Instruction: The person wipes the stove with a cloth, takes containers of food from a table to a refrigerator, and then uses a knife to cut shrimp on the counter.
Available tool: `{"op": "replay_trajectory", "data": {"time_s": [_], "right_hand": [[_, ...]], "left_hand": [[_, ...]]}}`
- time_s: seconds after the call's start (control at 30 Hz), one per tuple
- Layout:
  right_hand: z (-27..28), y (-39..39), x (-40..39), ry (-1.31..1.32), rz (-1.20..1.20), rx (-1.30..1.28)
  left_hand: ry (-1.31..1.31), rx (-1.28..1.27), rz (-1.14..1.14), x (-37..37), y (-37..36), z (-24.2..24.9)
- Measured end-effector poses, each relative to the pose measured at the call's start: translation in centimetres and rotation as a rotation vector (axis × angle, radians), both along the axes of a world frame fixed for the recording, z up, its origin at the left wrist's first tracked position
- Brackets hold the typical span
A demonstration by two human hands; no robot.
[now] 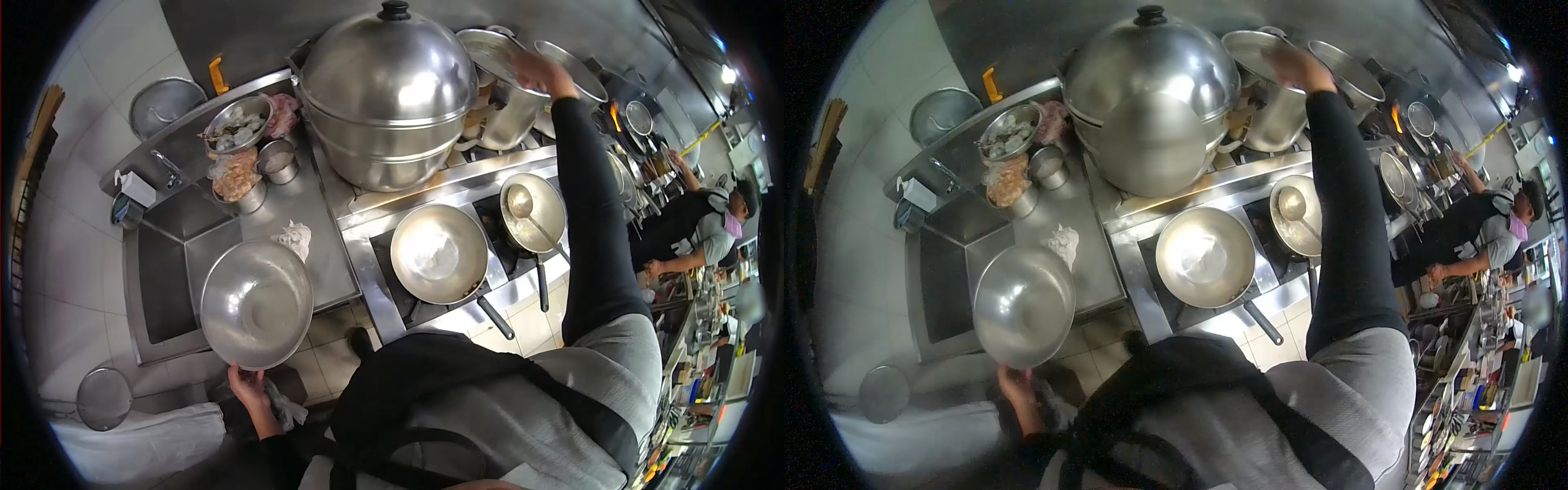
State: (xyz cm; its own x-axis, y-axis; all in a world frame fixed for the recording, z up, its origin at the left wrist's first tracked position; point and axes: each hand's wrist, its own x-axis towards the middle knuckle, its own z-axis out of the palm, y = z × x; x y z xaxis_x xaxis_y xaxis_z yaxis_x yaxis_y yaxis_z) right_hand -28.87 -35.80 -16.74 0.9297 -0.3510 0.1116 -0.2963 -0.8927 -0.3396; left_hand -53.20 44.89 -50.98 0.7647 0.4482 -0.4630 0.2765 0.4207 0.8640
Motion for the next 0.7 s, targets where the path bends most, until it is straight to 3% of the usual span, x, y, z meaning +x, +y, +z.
{"op": "replay_trajectory", "data": {"time_s": [0.03,0.07,0.1,0.17,0.23,0.3,0.33,0.5,0.57,0.63,0.7], "right_hand": [[-1.7,1.1,-2.8,0.113,-0.119,0.209],[-2.3,4.0,-4.2,0.286,-0.303,0.253],[-5.1,4.2,-4.0,0.127,-0.262,0.685],[-6.4,2.8,-3.2,-0.049,-0.133,0.764],[-4.1,4.6,-3.6,-0.097,-0.108,0.758],[-6.6,2.8,-2.4,-0.822,0.613,-0.073],[-7.6,2.1,-2.7,-0.822,0.597,-0.061],[-4.4,5.5,-4.3,-0.216,-0.107,0.736],[-8.8,3.9,-3.7,-0.252,-0.128,0.775],[-10.2,1.2,-7.6,-0.091,0.039,0.970],[-7.1,1.2,-15.9,-0.125,-0.111,0.630]], "left_hand": [[-0.027,-0.045,0.017,0.1,0.3,-0.2],[-0.029,-0.037,0.010,0.3,0.6,-0.3],[0.002,0.006,0.004,0.7,0.6,-0.4],[0.037,0.065,-0.009,1.0,0.2,-0.1],[0.042,0.076,-0.045,1.0,0.5,0.7],[0.085,0.171,-0.097,0.7,1.4,0.5],[0.085,0.139,-0.078,0.8,0.8,1.1],[0.100,0.088,-0.099,0.2,1.8,0.7],[0.120,0.098,-0.097,-0.2,1.6,0.7],[0.147,0.120,-0.091,-0.1,1.0,0.7],[0.091,0.096,-0.172,0.0,2.5,-0.5]]}}
